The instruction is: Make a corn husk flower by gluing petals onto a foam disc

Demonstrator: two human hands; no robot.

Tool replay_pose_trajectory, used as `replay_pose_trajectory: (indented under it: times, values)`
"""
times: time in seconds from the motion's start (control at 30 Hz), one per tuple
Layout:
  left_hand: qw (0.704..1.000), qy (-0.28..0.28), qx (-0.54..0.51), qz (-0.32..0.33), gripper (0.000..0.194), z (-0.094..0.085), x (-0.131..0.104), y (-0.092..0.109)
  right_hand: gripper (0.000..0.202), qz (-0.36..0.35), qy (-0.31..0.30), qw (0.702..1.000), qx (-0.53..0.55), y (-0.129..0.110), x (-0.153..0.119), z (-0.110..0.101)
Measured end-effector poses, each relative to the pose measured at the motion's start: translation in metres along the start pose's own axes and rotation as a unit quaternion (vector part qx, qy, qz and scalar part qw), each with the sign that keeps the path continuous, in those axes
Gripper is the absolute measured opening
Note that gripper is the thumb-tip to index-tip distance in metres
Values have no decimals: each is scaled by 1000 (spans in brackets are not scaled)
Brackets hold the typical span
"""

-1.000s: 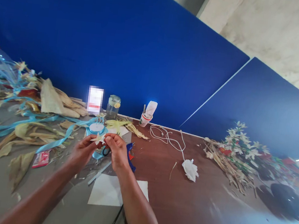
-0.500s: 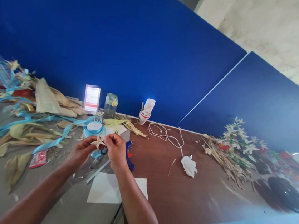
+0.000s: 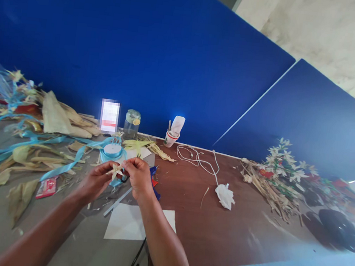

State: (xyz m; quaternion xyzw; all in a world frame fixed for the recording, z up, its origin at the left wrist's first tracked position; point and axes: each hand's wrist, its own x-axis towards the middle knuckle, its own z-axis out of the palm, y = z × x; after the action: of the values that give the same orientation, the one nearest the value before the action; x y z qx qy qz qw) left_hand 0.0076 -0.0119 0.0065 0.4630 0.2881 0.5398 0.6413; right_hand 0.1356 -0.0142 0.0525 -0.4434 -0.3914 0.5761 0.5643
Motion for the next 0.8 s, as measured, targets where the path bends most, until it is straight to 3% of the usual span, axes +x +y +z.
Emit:
replay_pose_trajectory:
  times: [0.2,0.5,0.67,0.8]
  values:
    - [1000,-14,-20,-4,16,1,-1,1,17,70,-18,996,44,8,4,-4]
    - [999,31,-35,-6,14,3,-1,4,27,49,39,993,101,7,10,-13]
    - [998,38,-43,13,16,2,1,2,26,84,-21,989,122,5,5,-12]
    - [998,50,-39,26,18,2,2,3,31,88,-26,986,138,3,1,-9]
